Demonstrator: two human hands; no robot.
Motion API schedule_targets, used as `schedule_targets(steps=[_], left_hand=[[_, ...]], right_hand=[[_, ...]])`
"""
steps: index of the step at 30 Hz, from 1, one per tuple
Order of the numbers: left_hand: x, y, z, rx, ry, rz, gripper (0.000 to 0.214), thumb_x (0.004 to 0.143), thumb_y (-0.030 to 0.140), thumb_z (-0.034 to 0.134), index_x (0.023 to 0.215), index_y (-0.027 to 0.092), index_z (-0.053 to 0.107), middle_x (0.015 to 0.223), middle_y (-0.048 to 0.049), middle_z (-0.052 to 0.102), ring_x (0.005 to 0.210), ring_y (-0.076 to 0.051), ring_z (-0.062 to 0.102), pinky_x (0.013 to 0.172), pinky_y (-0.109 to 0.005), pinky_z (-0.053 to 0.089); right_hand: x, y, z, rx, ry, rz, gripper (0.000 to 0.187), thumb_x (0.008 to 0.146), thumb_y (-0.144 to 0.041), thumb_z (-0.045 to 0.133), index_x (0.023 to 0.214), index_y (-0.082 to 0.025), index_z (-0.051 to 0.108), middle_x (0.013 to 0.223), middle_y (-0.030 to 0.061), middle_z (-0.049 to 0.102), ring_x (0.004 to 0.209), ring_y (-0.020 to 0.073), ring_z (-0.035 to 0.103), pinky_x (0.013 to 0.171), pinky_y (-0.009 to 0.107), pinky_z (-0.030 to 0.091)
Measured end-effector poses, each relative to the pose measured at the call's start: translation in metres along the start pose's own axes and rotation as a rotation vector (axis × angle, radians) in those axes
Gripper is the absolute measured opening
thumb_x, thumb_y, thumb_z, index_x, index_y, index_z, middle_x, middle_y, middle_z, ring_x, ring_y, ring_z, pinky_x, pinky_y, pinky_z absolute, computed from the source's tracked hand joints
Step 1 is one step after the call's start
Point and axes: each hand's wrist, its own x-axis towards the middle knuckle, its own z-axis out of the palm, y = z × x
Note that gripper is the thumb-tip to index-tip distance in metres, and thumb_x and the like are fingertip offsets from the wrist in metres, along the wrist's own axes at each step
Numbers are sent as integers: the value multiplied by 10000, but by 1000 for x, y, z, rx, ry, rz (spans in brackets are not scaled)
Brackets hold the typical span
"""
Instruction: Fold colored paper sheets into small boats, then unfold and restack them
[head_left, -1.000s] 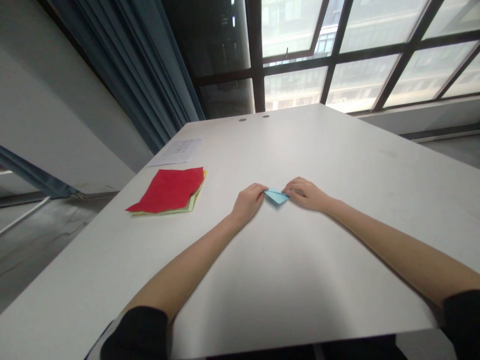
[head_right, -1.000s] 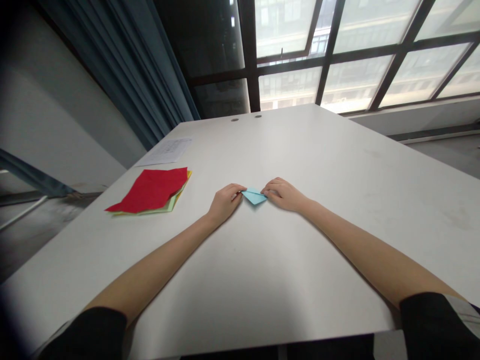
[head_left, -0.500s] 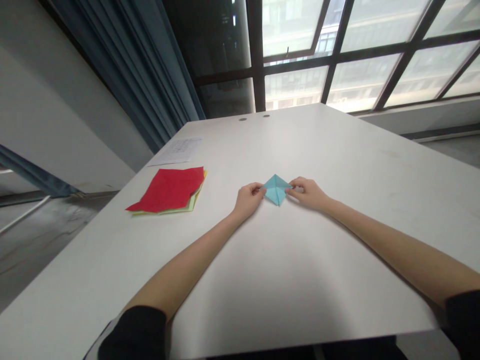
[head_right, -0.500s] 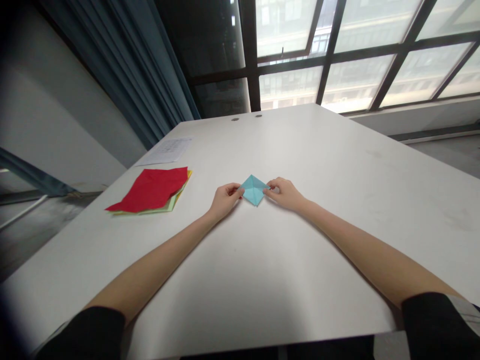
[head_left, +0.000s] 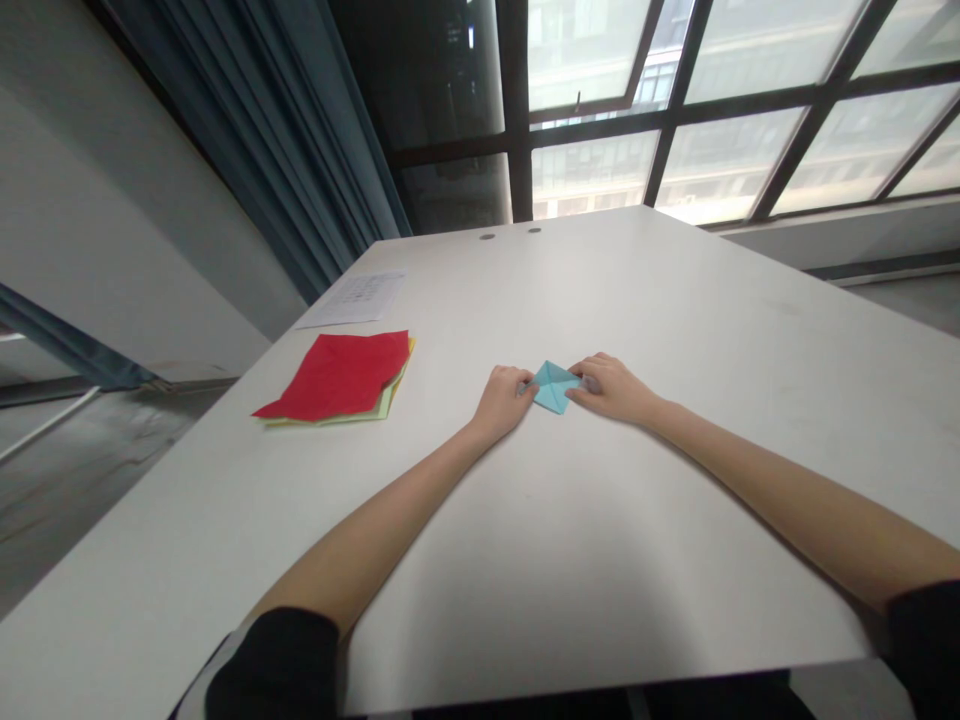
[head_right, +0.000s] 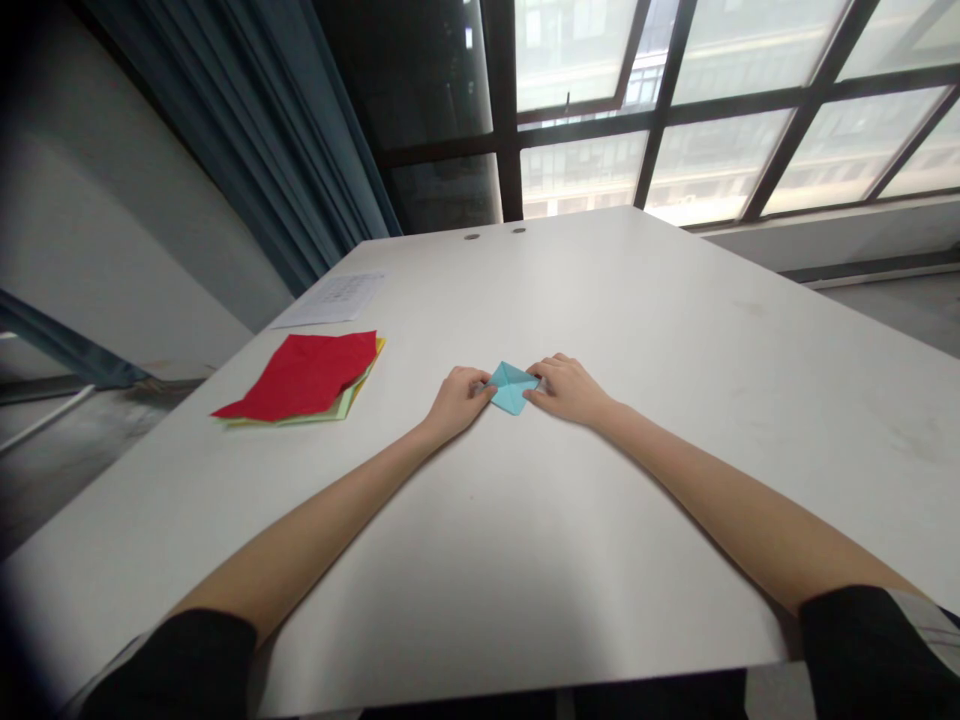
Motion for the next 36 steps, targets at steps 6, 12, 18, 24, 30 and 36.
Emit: schedule_targets(steps=[6,12,18,24,30,36], left_hand=[[0,-2,2,32,-8,22,131,766,205,519,783,175,646,728,-35,631,780,-181,543,767,-321,416],[-3,-1,5,64,21,26,279,711,420,596,826,169,636,778,-46,631,811,-201,533,769,-332,416],[-4,3,4,128,-9,-21,332,665,434,639,873,176,620,844,-59,618,860,-224,518,775,-349,418],[-6,3,6,149,-18,-1,324,685,429,628,892,180,620,864,-63,616,883,-226,511,795,-361,411],[-9,9,3,193,13,82,221,736,357,592,881,196,633,882,-51,603,906,-215,499,795,-344,403],[-13,19,-5,205,-6,223,345,730,501,557,892,203,619,885,-41,597,851,-194,516,747,-329,395]], right_hand=[[1,-4,3,-13,-8,24,242,751,-399,544,834,-177,589,754,60,623,757,208,537,704,325,382],[2,-7,4,-31,-14,63,214,753,-397,547,774,-187,575,721,46,613,727,195,527,694,318,384],[2,1,2,22,-21,11,208,785,-359,519,816,-173,605,796,75,622,785,207,538,739,337,407],[1,12,4,144,0,-32,162,786,-256,509,895,-186,605,857,64,636,822,198,549,786,349,421],[-1,4,3,179,17,-118,170,776,-150,470,896,-190,583,819,46,629,793,183,535,766,331,424],[-2,-3,-2,138,23,-142,164,754,-107,473,857,-181,576,788,53,604,765,180,523,734,318,426]])
